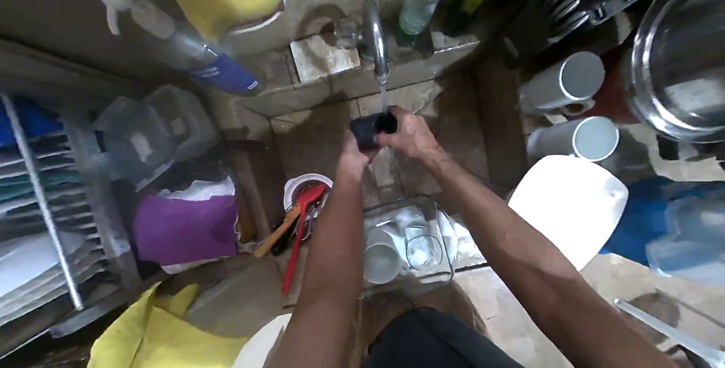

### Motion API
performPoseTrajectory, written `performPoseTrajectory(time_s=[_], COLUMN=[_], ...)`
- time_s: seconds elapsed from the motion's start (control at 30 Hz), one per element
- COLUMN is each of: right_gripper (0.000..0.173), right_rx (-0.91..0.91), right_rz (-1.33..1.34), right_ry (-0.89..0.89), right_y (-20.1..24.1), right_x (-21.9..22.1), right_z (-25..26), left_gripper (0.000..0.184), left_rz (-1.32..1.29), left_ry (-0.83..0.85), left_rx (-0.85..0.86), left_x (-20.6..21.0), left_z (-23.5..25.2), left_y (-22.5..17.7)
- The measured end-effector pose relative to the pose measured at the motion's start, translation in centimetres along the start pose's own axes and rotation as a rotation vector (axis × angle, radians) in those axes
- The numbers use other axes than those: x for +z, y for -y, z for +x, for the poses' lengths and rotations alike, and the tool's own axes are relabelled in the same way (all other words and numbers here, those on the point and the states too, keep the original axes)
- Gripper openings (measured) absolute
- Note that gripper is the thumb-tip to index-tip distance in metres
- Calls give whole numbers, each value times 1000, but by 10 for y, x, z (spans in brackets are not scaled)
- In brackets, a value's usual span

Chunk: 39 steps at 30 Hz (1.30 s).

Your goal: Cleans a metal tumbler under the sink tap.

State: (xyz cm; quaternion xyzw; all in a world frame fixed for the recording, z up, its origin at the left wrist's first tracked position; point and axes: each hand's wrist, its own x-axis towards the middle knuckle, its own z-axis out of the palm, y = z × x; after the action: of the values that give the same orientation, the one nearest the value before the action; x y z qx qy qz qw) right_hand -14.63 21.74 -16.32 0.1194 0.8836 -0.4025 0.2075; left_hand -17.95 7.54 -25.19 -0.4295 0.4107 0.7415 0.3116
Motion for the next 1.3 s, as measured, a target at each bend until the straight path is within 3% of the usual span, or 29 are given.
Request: performPoseTrajectory(time_s=[0.13,0.2,0.4,0.53,0.63,0.73,0.83,0.9,0.97,1.03,1.1,1.13,1.23,1.3], right_gripper=[74,73,78,92,92,93,56,56,57,59,84,85,47,56], right_rx=[45,57,109,244,210,147,214,342,371,284,252,259,289,346], right_rz=[15,-11,-160,-413,-486,-239,499,848,834,530,239,233,772,1025], right_ry=[-111,-152,-157,9,-8,73,417,581,555,378,259,253,480,579], right_y=[9,8,3,-4,-8,-19,-40,-52,-55,-54,-52,-50,-59,-66], right_x=[9,10,2,-2,6,10,2,1,3,7,10,9,-1,0], right_z=[13,18,-8,-7,7,15,14,8,6,7,9,9,3,3], left_gripper=[40,38,44,50,60,69,63,59,58,57,60,61,63,64], left_rz=[-149,-197,-216,-128,-11,140,142,109,91,134,206,215,131,73], left_ry=[54,98,146,142,54,-59,171,290,260,199,168,170,272,347], left_rx=[57,24,13,177,362,479,310,203,174,168,175,173,84,50], left_x=[17,24,32,39,43,38,16,11,14,20,27,29,21,18], left_z=[1,-6,8,7,-1,-17,-17,-15,-10,-8,-9,-8,-4,-6], left_y=[11,13,10,8,2,-7,-18,-18,-8,4,12,14,11,9])
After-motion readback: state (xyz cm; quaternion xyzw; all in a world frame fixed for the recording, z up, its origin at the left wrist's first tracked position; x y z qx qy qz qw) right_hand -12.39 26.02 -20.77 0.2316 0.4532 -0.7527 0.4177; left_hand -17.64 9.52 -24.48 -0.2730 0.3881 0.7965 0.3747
